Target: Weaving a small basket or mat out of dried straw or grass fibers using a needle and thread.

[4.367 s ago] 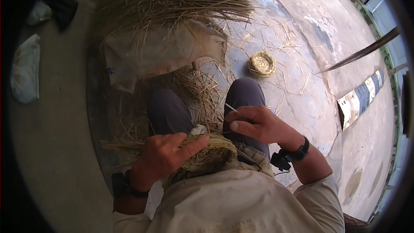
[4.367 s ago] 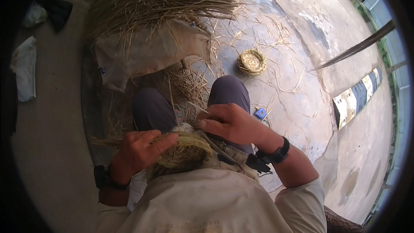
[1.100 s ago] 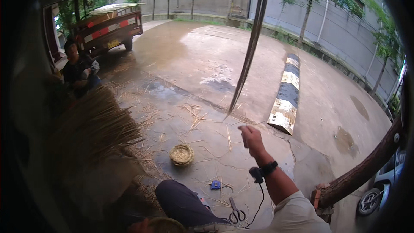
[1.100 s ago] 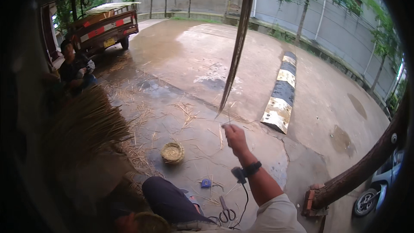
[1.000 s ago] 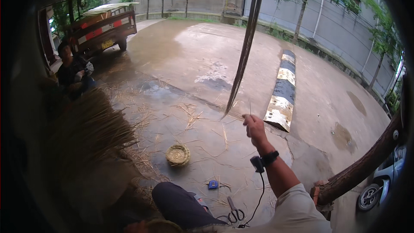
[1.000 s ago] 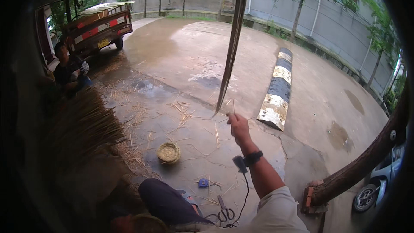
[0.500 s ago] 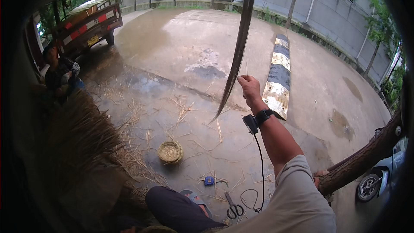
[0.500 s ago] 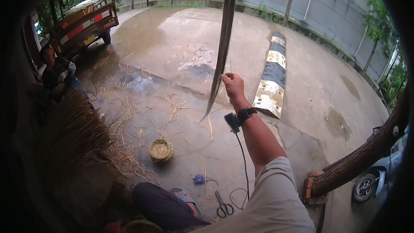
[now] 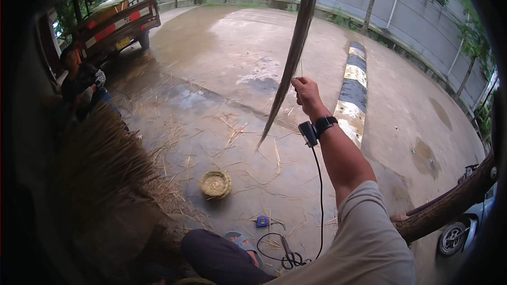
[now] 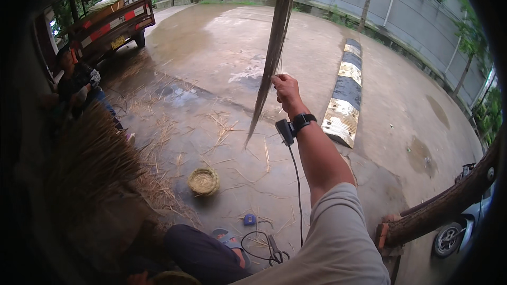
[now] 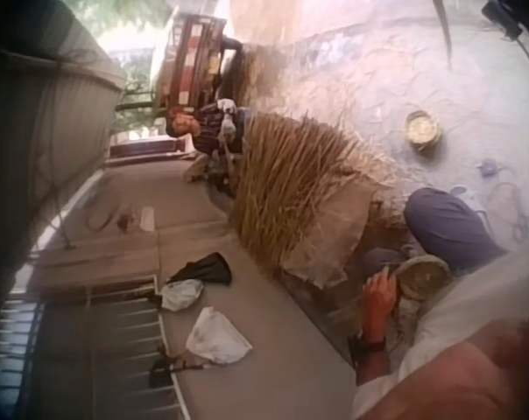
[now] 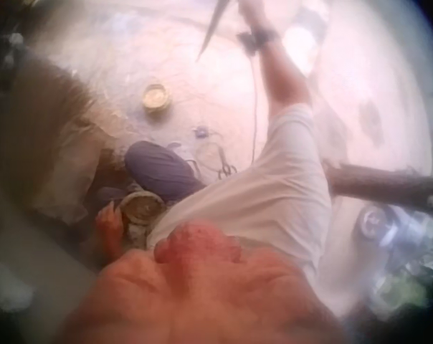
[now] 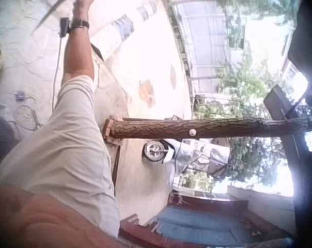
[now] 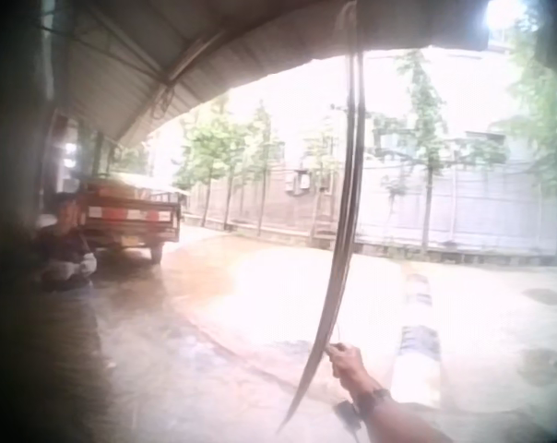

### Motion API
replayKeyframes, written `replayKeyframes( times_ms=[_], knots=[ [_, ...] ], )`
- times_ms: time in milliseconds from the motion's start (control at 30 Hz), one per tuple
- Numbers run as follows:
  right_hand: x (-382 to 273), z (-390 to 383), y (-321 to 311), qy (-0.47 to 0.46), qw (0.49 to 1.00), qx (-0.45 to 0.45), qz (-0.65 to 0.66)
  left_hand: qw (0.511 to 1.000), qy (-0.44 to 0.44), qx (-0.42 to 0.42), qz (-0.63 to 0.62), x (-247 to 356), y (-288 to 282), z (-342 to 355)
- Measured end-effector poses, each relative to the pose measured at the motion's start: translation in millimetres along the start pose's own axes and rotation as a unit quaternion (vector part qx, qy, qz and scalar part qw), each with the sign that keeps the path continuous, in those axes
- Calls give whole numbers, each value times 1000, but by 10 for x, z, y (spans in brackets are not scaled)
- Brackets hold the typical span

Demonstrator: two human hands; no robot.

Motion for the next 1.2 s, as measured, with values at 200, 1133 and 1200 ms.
replayKeyframes(
  times_ms=[200, 1133, 1200],
  knots=[
    [70, -770, -8, -15, 995, -66, 72, 994, -31, 105, -7, -55, -397, -81],
    [28, -4228, 652, -122, 975, -127, -132, 844, 365, 198, -339, 2473, -838, 1261],
    [64, -4159, 516, -124, 974, -76, -172, 840, 441, 136, -286, 2541, -734, 901]
  ],
)
Point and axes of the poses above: each hand's wrist, its own z-axis towards the middle knuckle, its own y-axis out of the palm, x = y × z, the point moved 10 cm from there along z, towards the middle knuckle, and after that the axes turned 10 degrees about y, right-handed, at the moved point
